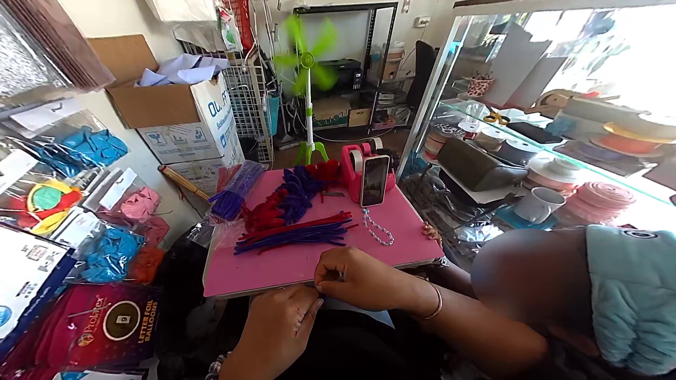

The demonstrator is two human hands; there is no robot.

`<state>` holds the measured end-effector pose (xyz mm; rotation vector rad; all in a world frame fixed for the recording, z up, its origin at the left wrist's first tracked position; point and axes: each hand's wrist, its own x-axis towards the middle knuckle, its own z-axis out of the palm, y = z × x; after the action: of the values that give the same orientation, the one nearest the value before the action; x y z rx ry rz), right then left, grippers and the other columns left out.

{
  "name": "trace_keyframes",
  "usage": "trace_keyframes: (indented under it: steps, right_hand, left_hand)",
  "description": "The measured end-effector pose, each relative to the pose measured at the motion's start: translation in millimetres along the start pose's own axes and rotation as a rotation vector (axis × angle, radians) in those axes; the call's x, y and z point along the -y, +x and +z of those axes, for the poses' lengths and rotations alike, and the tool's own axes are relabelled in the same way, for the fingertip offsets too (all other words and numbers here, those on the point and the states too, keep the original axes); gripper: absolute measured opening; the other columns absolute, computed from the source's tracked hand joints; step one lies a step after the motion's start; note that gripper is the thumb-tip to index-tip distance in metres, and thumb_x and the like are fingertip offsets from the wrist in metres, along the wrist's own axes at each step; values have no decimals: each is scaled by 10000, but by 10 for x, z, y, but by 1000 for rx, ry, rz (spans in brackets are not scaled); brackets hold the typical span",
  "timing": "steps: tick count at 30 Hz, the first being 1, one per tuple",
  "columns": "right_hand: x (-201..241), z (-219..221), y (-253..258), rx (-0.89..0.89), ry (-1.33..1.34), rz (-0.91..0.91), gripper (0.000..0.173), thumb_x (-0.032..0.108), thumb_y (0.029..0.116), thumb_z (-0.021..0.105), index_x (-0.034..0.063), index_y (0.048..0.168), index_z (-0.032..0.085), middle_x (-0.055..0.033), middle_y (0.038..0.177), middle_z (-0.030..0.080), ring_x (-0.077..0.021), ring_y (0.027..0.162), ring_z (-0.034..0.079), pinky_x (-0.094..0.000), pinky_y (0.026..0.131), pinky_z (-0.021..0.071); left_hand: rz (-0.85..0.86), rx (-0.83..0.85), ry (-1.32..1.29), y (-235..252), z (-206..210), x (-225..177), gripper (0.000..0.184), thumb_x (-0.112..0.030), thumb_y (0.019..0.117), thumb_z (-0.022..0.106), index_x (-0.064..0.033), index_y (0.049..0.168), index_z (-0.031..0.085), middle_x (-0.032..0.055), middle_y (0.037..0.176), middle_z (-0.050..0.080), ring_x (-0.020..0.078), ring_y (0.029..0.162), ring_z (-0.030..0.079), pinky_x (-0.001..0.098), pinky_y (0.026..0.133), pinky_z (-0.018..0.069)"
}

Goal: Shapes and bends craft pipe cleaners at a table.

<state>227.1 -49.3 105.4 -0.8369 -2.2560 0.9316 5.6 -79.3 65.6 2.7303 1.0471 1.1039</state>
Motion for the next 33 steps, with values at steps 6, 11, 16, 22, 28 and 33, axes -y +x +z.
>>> trace_keyframes:
  steps: [6,11,16,22,28,33]
  right_hand:
    - [48,182,-134,-245,-360,-352,146,126,978,592,57,918,706,-67,908,692,-197,922,632,-314,825,499]
    - [45,156,-208,-312,-686,-684,151,85,1025,540,91,980,684,-65,951,696,-217,942,642,-326,800,502]
    - [-109,146,-199,-309,-751,-705,131,89,1023,554,99,1014,684,-67,990,679,-231,1014,638,-345,898,511]
    - [-153,186,-217,-251,-379,-442,225,215,1041,570,72,1072,740,-108,1097,683,-219,1087,633,-340,927,523]
    - [-210,32,-75,-56,245,-148,145,111,926,742,-32,941,731,-106,1060,702,-63,931,660,-189,766,554]
    - [-208,27,-102,30,194,11,216,138,958,710,-34,1088,699,-83,982,730,-46,874,680,-203,799,555]
  left_hand:
    - [-291,140,-744,-9,-44,104,241,-257,1024,597,-90,931,744,-77,764,673,-62,660,586,105,614,493]
    - [-585,363,-1444,66,-114,131,170,-188,996,637,-167,876,755,-88,776,694,-80,580,542,84,516,427]
    - [-662,337,-1485,104,-57,166,169,-163,988,629,-160,874,754,-70,786,703,-73,565,540,84,501,422]
    - [-432,123,-851,62,-96,103,179,-189,1006,598,-111,904,723,-99,695,632,-62,593,551,95,545,447]
    - [-206,17,-237,28,-34,-7,293,-314,1008,548,-128,898,747,-46,821,714,-15,716,635,170,645,527]
    - [-122,-3,-25,11,61,-19,315,-297,1007,508,-131,887,747,-24,764,685,71,652,644,248,550,519]
